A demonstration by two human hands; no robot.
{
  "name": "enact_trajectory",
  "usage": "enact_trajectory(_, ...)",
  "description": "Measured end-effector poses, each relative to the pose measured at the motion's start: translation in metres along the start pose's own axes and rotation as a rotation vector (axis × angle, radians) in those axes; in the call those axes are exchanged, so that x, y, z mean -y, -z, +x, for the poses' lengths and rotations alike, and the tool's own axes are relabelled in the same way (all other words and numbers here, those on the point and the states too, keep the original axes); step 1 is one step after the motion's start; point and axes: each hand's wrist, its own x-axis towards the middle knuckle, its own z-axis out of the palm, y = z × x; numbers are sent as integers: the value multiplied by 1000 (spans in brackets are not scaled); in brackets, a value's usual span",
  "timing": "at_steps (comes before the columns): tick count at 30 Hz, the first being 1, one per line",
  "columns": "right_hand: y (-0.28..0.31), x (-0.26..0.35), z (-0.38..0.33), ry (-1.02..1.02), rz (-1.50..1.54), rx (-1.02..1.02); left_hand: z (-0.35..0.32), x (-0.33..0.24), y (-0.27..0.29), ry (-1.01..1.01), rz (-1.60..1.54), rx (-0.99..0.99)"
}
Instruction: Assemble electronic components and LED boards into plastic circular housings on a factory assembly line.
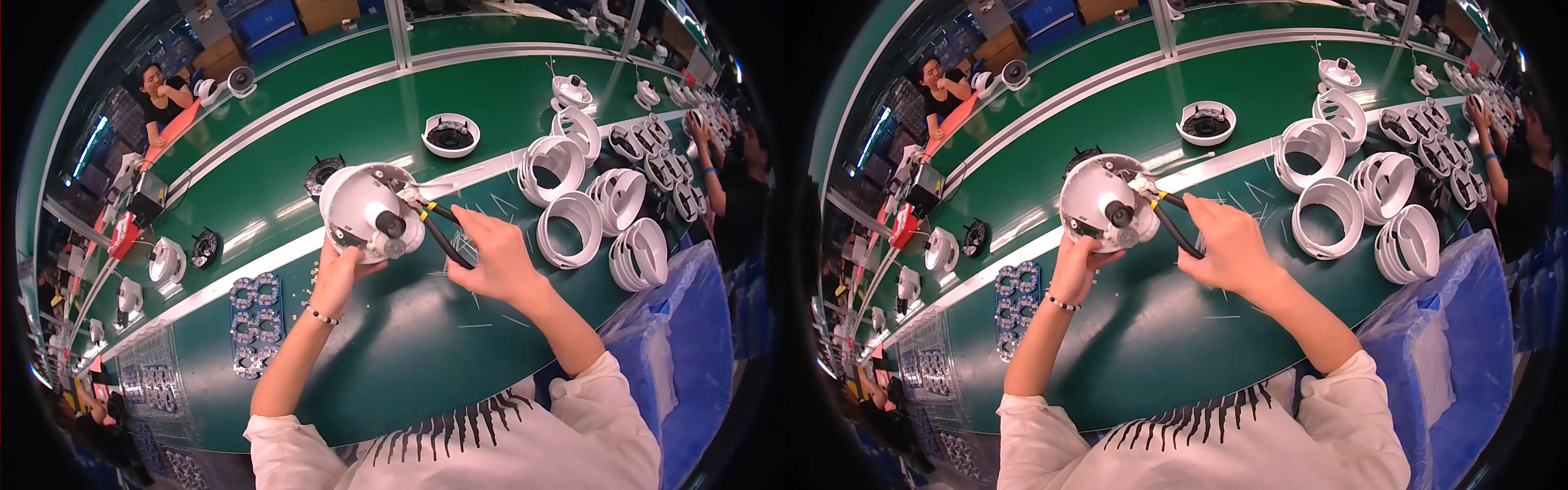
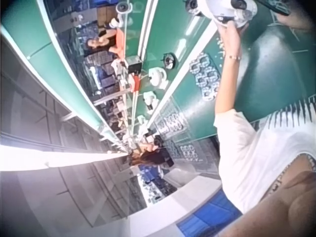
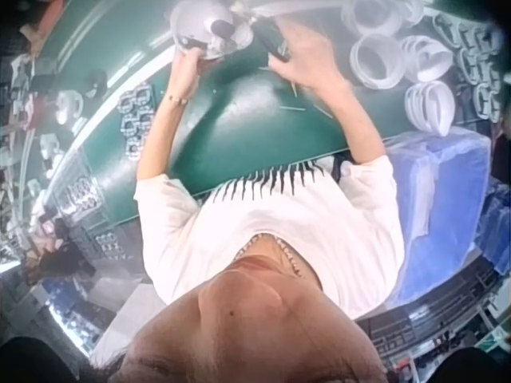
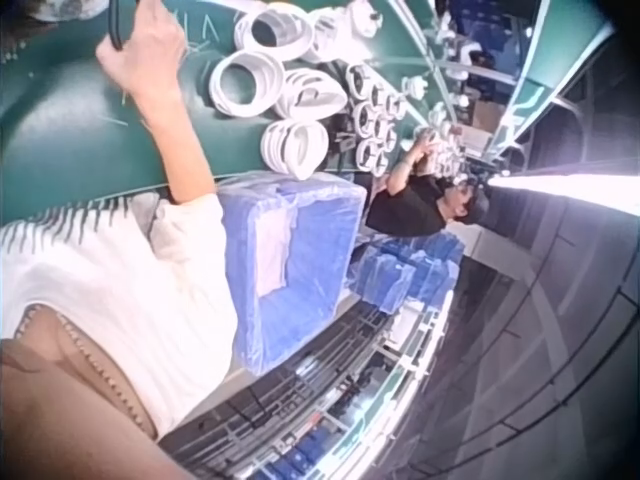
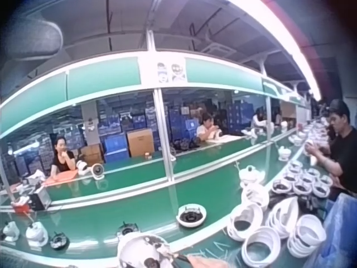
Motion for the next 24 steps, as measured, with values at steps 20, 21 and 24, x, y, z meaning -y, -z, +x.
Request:
enact_trajectory(20, 16, 61, -121, -217, 298, 295, 242, 36, -54, 146, -758, -11)
enact_trajectory(21, 14, 60, -126, -215, 266, 321, 246, 43, -52, 120, -753, -34)
enact_trajectory(24, 11, 54, -131, -217, 183, 408, 251, 51, -46, 85, -714, 20)
